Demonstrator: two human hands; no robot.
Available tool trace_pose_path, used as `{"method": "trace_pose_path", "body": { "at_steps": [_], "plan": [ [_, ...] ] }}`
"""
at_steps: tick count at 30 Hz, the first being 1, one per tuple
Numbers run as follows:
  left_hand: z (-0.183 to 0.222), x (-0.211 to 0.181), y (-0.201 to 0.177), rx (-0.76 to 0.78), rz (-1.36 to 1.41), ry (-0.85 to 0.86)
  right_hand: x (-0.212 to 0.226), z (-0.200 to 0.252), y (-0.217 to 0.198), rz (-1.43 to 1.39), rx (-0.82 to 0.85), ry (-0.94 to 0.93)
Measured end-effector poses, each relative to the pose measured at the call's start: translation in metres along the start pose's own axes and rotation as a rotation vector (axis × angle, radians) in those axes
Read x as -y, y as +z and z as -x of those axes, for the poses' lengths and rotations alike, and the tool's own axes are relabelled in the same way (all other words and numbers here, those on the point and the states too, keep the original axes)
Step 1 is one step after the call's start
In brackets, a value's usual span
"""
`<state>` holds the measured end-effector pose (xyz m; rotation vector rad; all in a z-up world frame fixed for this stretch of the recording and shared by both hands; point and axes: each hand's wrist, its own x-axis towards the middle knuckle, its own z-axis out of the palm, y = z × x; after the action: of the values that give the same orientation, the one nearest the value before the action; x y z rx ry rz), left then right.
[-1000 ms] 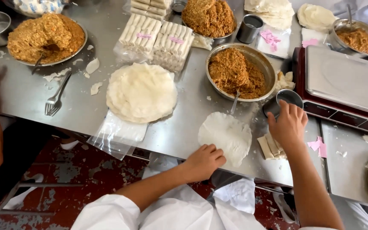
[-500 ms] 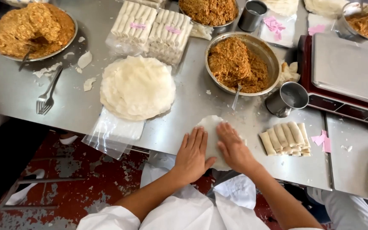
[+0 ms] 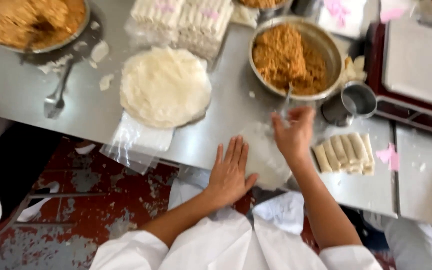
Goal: Assembling and rolling food items using wrappers and filling on a production table
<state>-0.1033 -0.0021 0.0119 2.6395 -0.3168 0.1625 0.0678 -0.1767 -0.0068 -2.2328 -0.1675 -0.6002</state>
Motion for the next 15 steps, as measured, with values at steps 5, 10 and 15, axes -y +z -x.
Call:
{"method": "trace_pose_path", "body": {
  "at_steps": [5, 10, 15],
  "plan": [
    [0.006, 0.002, 0.005, 0.030, 0.016, 0.012, -0.011, -0.061, -0.032, 0.139, -0.097, -0.338],
    [0.000, 0.007, 0.005, 0.002, 0.018, 0.025, 0.017, -0.084, -0.068, 0.022, -0.174, -0.303],
    [-0.002, 0.005, 0.001, 0.008, 0.014, 0.029, 0.030, -0.091, -0.060, -0.351, -0.219, -0.326]
  ]
}}
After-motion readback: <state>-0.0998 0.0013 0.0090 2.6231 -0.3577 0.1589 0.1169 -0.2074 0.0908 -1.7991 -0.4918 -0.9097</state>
